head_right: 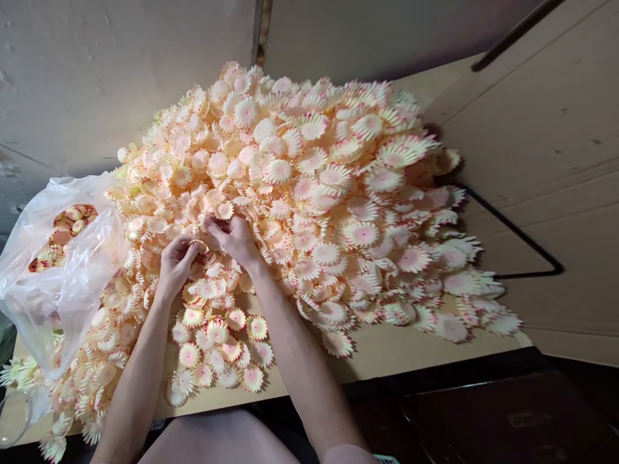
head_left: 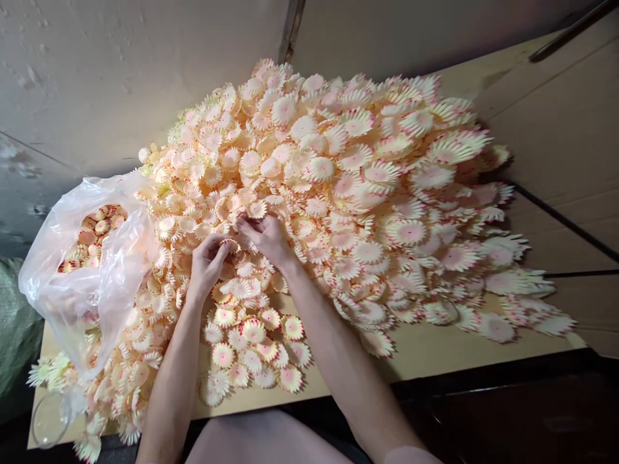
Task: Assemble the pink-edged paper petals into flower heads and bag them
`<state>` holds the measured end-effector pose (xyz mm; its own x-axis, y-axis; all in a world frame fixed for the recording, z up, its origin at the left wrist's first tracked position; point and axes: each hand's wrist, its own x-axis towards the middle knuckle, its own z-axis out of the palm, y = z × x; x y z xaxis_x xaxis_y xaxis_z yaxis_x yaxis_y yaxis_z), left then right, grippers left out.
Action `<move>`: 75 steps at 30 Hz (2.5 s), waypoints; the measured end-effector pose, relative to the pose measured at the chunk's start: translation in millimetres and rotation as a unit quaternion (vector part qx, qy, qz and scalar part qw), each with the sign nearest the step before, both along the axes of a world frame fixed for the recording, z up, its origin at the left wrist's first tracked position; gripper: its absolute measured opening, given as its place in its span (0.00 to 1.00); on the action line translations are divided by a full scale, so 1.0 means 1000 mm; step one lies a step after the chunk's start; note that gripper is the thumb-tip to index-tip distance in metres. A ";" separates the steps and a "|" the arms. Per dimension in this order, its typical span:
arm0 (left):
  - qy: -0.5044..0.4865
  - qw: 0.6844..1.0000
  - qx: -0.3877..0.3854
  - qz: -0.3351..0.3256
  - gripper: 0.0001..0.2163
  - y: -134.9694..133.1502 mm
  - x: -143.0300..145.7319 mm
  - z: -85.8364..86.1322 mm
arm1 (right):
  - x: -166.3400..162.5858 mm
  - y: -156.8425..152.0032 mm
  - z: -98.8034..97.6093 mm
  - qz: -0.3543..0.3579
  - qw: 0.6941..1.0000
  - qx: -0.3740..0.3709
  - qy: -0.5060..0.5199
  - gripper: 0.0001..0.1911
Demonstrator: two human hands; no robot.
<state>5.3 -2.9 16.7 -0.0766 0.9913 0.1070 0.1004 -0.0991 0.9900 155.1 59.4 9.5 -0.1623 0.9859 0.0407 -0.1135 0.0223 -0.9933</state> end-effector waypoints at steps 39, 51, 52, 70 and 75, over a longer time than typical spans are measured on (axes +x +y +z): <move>0.066 0.996 0.003 0.062 0.25 0.004 -0.006 -0.008 | 0.007 -0.007 0.015 0.206 0.972 0.101 -0.054 0.08; 0.098 0.993 0.023 0.064 0.25 0.006 -0.007 -0.007 | 0.002 -0.007 0.010 0.183 0.972 0.127 -0.075 0.09; 0.100 0.993 0.022 0.066 0.25 0.006 -0.006 -0.006 | 0.001 -0.007 0.009 0.175 0.974 0.122 -0.083 0.10; -0.015 0.997 -0.012 0.070 0.22 0.003 -0.003 0.002 | 0.005 -0.005 0.006 0.148 0.983 0.083 -0.066 0.15; -0.032 0.998 -0.035 0.038 0.19 0.004 -0.003 -0.002 | 0.001 -0.005 0.003 0.118 0.987 0.085 -0.072 0.15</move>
<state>1.8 1.5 14.5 -0.1561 0.9873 0.0308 0.0406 -0.0247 0.9989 156.5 54.3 12.6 -0.4033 0.9007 0.1615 0.0058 0.1790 -0.9838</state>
